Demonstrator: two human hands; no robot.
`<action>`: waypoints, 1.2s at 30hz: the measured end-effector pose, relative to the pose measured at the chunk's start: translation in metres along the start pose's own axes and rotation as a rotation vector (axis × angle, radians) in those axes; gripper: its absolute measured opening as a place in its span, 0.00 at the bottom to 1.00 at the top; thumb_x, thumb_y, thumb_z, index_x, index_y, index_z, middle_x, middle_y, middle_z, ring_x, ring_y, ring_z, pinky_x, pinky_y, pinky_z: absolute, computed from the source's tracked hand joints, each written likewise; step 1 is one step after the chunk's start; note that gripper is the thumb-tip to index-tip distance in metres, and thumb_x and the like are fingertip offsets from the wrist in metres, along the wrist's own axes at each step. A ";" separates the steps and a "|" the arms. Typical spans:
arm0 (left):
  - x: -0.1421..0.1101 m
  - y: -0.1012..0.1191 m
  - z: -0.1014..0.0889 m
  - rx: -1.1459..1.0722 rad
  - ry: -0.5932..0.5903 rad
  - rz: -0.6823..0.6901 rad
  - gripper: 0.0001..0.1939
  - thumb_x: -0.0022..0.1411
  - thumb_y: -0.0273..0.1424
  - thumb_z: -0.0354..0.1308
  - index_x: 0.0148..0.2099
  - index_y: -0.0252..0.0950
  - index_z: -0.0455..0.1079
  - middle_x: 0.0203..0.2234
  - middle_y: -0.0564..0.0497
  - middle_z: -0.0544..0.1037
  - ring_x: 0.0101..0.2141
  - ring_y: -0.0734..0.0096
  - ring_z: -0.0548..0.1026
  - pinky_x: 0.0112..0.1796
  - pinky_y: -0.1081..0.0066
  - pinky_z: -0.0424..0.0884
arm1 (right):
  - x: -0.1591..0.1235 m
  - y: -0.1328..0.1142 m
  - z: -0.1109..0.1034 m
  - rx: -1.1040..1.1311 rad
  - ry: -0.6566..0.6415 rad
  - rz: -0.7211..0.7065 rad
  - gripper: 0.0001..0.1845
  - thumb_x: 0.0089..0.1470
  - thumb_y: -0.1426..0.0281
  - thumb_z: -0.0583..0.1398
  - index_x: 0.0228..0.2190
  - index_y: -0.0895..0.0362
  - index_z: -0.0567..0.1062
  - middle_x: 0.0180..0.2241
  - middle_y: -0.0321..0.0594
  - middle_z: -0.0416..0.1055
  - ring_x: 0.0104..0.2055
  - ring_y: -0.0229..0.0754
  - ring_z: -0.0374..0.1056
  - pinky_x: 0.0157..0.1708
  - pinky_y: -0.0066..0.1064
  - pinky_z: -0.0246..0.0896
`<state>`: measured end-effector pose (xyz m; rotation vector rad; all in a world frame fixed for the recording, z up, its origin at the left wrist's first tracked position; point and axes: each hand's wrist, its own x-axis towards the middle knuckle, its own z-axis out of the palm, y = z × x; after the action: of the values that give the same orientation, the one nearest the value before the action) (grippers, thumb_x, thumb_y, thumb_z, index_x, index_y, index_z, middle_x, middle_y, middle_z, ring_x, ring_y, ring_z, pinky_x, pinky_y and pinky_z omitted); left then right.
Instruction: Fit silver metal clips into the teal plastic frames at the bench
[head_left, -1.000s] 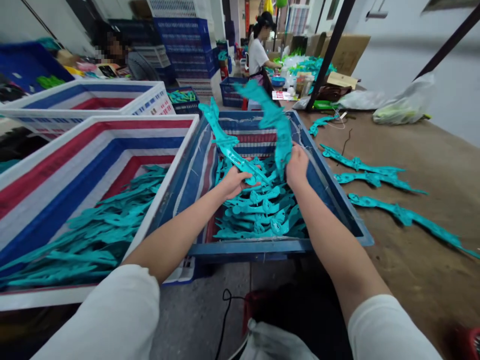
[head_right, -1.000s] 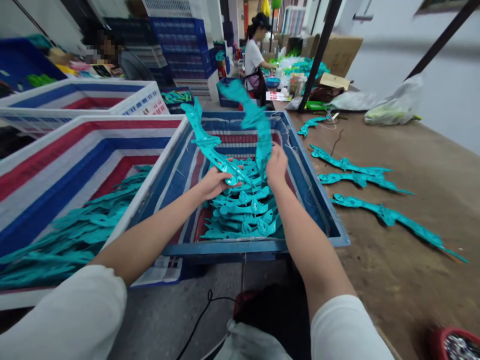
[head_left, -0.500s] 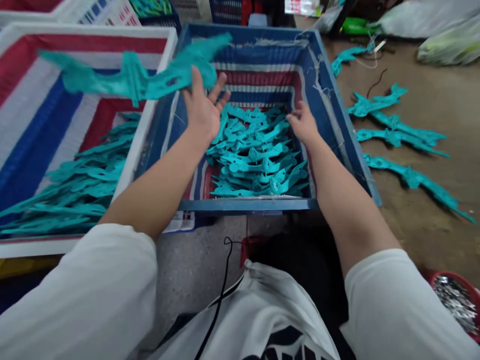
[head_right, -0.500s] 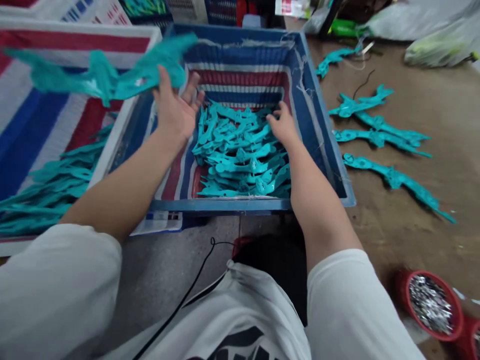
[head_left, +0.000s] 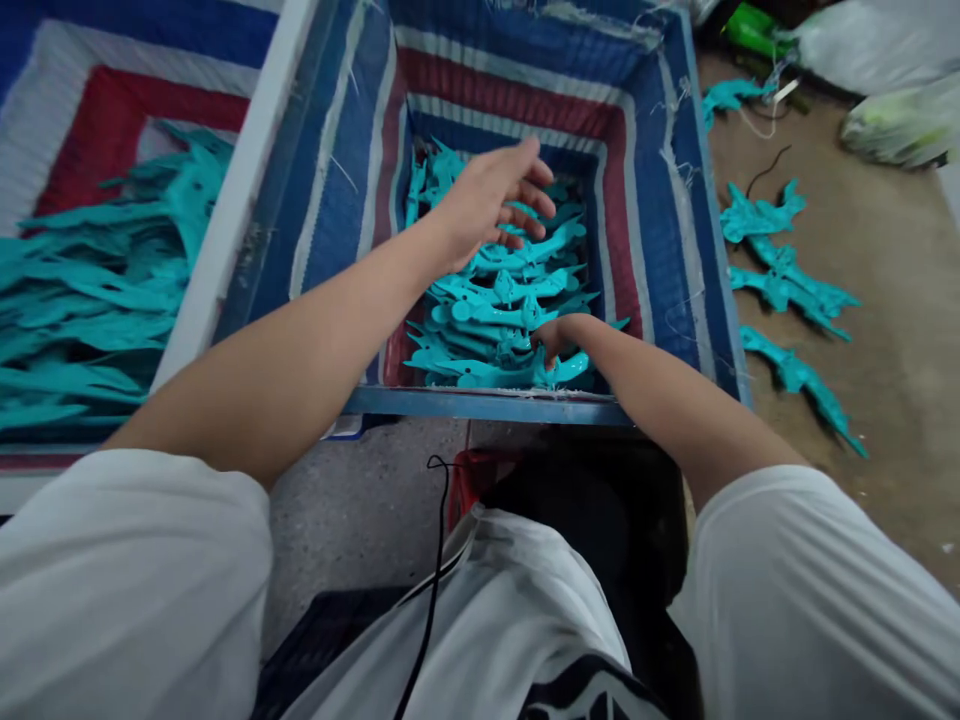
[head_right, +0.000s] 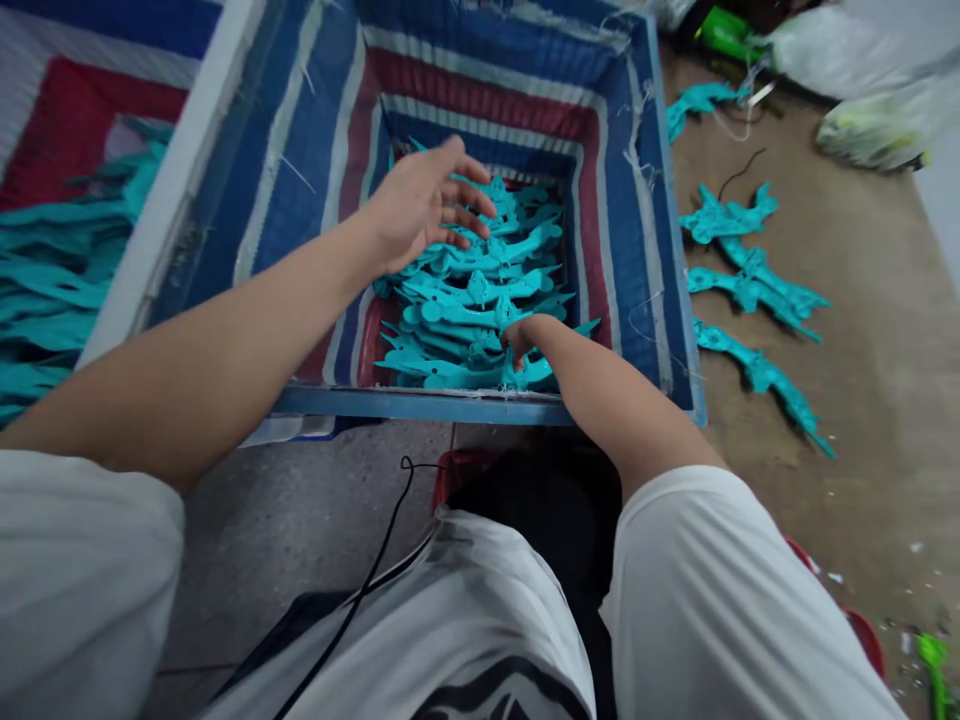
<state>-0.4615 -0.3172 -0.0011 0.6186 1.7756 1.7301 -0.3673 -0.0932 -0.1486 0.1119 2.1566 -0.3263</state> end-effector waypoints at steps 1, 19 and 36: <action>-0.005 0.003 0.001 0.040 -0.074 -0.002 0.25 0.93 0.55 0.53 0.62 0.41 0.81 0.59 0.36 0.90 0.56 0.42 0.92 0.47 0.54 0.81 | -0.001 0.001 -0.005 0.003 0.018 -0.022 0.28 0.53 0.50 0.88 0.45 0.56 0.94 0.48 0.51 0.91 0.66 0.71 0.87 0.75 0.63 0.82; -0.009 -0.048 0.031 0.041 -0.193 -0.015 0.42 0.59 0.52 0.89 0.67 0.38 0.82 0.55 0.41 0.90 0.50 0.48 0.88 0.52 0.58 0.87 | -0.036 0.000 -0.095 1.542 0.892 -0.828 0.49 0.58 0.31 0.84 0.64 0.40 0.74 0.59 0.38 0.88 0.67 0.55 0.86 0.69 0.51 0.90; 0.014 -0.031 0.002 -0.381 0.423 0.216 0.38 0.59 0.44 0.95 0.58 0.42 0.74 0.47 0.48 0.89 0.52 0.52 0.90 0.55 0.59 0.89 | -0.070 -0.047 -0.081 0.833 1.230 -0.662 0.39 0.83 0.36 0.59 0.69 0.53 0.83 0.67 0.56 0.88 0.73 0.67 0.83 0.77 0.60 0.80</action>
<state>-0.4684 -0.3074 -0.0333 0.3016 1.6111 2.4133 -0.4009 -0.1132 -0.0383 0.0609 3.0144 -1.9446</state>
